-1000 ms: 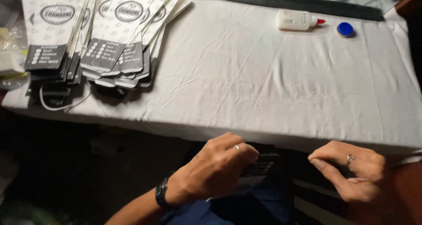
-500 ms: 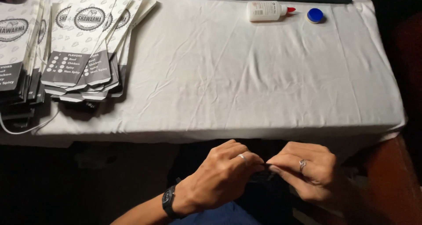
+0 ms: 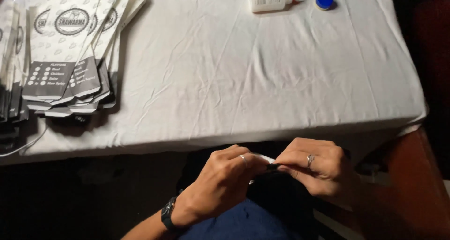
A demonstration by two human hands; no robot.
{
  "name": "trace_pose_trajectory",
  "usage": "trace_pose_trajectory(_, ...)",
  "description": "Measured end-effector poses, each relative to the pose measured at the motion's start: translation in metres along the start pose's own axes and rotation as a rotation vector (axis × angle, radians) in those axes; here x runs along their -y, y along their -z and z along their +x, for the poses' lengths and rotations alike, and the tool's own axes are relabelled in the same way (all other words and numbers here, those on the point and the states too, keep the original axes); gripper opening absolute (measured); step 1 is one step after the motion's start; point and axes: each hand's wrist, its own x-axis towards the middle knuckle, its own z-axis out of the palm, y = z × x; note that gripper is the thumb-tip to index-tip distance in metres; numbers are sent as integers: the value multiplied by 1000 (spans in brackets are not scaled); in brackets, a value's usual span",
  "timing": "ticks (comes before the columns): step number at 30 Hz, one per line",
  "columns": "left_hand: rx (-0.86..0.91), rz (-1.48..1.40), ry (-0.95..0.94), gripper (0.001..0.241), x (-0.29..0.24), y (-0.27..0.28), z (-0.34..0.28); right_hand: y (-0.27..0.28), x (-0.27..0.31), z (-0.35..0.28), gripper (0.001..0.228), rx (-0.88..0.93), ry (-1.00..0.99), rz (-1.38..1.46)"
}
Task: Applying glue to paper templates and folding them into food cones
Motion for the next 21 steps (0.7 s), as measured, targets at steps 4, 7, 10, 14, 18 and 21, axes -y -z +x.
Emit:
trace_pose_trajectory(4,-59,4,49,44,5,9,-2,9,-16,-6,14,-68,-9,-29)
trace_pose_trajectory(7,-123,140,42,14,9,1,0,10,-16,-8,11,-130,-36,-115)
trace_pose_trajectory(10,-41,165,-120,14,8,-11,6,-2,-10,-2,15,44,-34,-32)
trace_pose_trajectory(14,-121,116,11,22,4,7,0,4,-28,-16,5,-90,-86,-63)
trace_pose_trajectory(18,-248,140,71,12,-5,11,3,4,-55,-28,75,109,-109,4)
trace_pose_trajectory(21,-352,15,102,8,-17,12,9,-21,-59,-29,79,181,-276,194)
